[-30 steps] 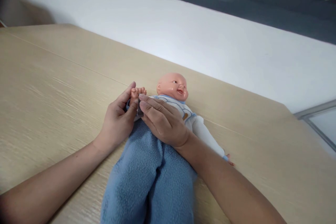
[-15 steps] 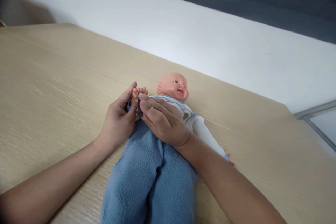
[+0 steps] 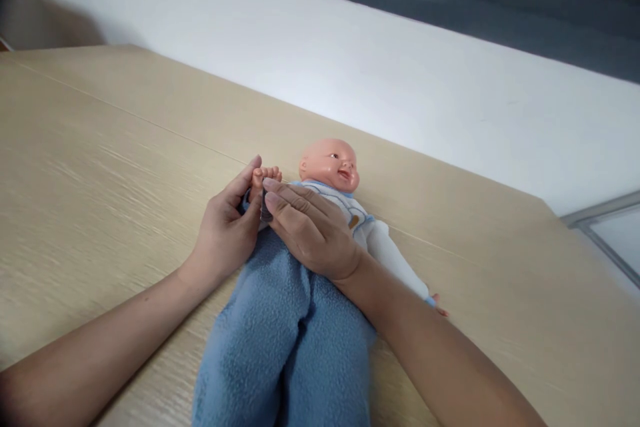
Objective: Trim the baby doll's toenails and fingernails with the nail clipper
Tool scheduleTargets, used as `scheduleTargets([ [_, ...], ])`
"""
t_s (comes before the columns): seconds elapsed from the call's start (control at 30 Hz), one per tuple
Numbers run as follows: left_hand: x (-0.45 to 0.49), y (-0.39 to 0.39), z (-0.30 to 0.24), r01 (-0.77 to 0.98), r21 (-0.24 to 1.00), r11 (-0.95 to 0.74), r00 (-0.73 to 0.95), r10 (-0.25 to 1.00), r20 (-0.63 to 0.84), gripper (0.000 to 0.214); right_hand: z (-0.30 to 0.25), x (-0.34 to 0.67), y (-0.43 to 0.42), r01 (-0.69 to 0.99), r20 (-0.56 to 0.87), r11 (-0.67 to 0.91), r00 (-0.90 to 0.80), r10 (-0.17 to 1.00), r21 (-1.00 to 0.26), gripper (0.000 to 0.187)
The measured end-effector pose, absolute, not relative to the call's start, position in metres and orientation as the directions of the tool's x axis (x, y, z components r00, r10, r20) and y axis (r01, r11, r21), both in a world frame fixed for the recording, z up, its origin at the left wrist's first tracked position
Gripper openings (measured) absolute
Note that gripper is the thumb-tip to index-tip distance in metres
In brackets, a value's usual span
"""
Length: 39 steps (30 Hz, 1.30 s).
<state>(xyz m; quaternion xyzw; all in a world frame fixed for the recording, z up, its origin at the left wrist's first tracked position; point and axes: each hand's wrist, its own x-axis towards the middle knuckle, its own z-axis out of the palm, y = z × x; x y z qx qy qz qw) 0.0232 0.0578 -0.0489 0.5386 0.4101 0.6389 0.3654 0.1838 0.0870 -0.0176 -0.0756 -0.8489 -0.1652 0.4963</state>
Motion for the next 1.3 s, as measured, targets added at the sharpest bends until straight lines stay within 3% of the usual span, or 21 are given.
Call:
scheduleTargets([
  [0.63, 0.0219, 0.0598, -0.0511, -0.002, 0.914, -0.406, -0.162, 0.902, 0.4, 0.05, -0.0173, 0.1853, 0.0862, 0.291, 0.864, 0.927, -0.499, -0.062, 0.235, 0.039],
  [0.9, 0.0216, 0.061, -0.055, -0.007, 0.908, -0.42, -0.161, 0.896, 0.413, 0.052, -0.0175, 0.1845, 0.0878, 0.303, 0.864, 0.924, -0.5, -0.053, 0.232, 0.049],
  [1.3, 0.0204, 0.06, -0.0538, 0.021, 0.91, -0.414, -0.166, 0.896, 0.412, 0.051, -0.0169, 0.184, 0.0853, 0.315, 0.861, 0.916, -0.506, -0.058, 0.247, 0.04],
])
